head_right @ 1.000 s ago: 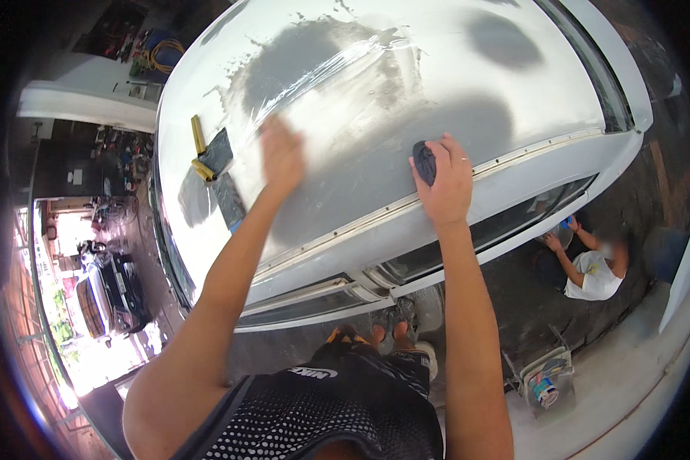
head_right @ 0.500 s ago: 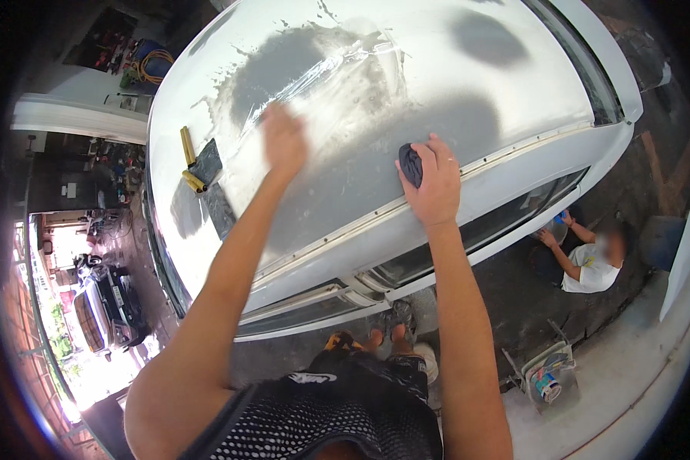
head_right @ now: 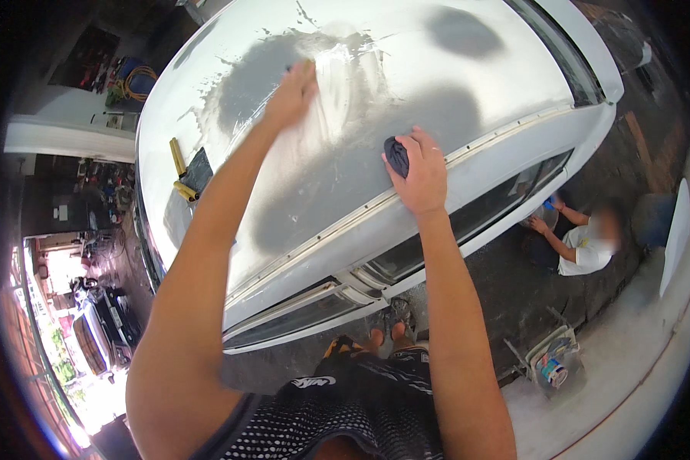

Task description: The person sands the roof of a white car using multiple sanding blocks and a cloth. They repeatedly rub the surface, switch between different sanding blocks, and wipe the area with a cloth.

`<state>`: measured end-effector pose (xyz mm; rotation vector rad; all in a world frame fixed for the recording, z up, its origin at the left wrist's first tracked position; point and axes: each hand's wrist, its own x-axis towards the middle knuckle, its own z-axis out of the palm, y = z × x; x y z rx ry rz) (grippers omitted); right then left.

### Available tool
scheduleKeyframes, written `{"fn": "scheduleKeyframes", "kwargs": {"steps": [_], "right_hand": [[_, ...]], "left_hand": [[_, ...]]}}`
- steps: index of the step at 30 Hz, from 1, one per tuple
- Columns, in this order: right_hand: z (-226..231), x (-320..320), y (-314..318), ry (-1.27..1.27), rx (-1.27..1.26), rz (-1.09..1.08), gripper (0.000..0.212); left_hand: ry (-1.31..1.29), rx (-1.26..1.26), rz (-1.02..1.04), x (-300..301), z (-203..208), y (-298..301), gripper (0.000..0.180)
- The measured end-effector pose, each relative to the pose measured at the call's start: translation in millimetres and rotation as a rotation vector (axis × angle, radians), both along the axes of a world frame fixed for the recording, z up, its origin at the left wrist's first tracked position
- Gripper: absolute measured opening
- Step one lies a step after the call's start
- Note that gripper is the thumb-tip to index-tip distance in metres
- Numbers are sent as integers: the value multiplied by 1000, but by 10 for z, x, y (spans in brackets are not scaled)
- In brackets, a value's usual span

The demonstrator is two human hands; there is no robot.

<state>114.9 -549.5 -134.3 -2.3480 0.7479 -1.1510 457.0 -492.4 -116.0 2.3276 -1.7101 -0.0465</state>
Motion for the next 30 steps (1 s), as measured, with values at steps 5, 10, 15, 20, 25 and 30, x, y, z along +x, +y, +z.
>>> {"fn": "scheduleKeyframes", "kwargs": {"steps": [5, 10, 15, 20, 25, 30], "right_hand": [[-68, -136, -78, 26, 0, -40, 42], [-18, -165, -98, 23, 3, -39, 42], [44, 6, 70, 10, 62, 12, 41], [-105, -228, -148, 41, 28, -64, 41], [56, -36, 14, -16, 32, -22, 42], [-58, -113, -85, -4, 19, -35, 41]], "left_hand": [[28, -36, -72, -789, -259, -116, 61], [5, 164, -435, -971, -91, 424, 59], [6, 15, 49, -387, 98, -458, 60], [33, 94, -417, -1414, -125, 476, 57], [-3, -27, -87, -218, 28, -195, 57], [16, -61, -156, -1072, -270, -182, 59]]}}
